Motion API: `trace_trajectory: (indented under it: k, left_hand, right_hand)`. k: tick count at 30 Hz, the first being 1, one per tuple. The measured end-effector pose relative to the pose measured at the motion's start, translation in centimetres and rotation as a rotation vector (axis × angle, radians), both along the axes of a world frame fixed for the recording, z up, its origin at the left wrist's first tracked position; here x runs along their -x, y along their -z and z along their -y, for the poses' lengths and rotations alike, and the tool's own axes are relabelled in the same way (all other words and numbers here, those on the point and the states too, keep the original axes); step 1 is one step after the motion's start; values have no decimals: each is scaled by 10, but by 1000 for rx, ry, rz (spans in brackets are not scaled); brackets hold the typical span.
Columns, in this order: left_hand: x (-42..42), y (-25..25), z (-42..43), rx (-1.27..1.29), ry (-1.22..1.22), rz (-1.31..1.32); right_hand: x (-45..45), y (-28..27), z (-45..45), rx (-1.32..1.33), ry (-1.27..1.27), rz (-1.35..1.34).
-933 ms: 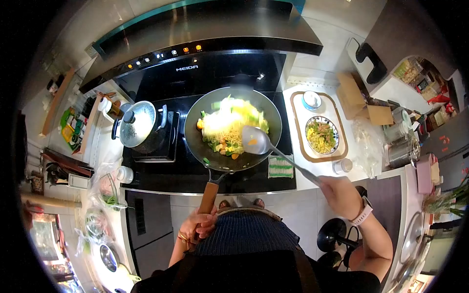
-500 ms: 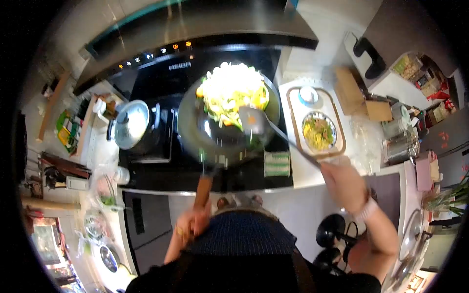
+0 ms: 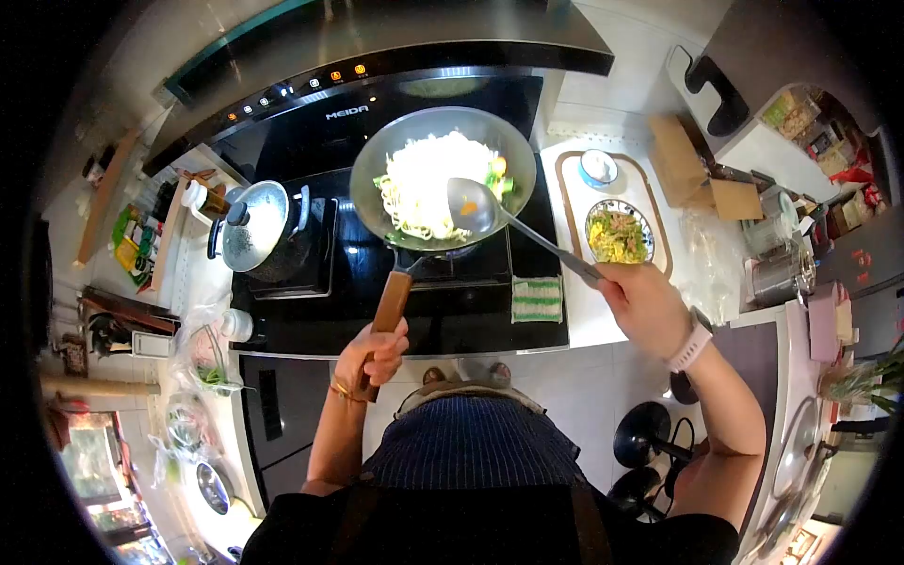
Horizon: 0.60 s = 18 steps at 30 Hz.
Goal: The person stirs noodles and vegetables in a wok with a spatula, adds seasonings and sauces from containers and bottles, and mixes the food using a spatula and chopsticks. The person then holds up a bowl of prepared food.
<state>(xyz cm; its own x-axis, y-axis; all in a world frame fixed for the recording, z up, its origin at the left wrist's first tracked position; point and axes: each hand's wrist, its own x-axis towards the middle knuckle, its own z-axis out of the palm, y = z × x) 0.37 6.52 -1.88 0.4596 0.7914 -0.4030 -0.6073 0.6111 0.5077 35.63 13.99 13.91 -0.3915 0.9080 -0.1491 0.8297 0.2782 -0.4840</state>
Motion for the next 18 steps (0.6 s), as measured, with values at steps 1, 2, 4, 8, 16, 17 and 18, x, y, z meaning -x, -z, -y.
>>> trace_trajectory:
  k: [1, 2, 4, 8, 16, 17, 18]
  left_hand:
    - [0, 5, 12, -13, 4, -34]
    - [0, 11, 24, -26, 8, -68]
    - [7, 2, 45, -27, 18, -85]
    - [-1, -21, 55, 155, -12, -48]
    - [-4, -26, -27, -17, -26, 12]
    - [-7, -22, -27, -25, -26, 46]
    - [-4, -1, -6, -128, 7, -78]
  right_hand:
    - [-6, 1, 8, -40, 37, -44]
    - [-13, 0, 16, -88, 68, -88]
    - [-32, -5, 37, -57, 111, -129]
    - [-49, -11, 34, 142, 99, -194]
    - [-20, 2, -12, -45, -22, -152]
    - [-21, 7, -11, -56, 39, -167]
    - [-22, 10, -11, -72, 100, -180]
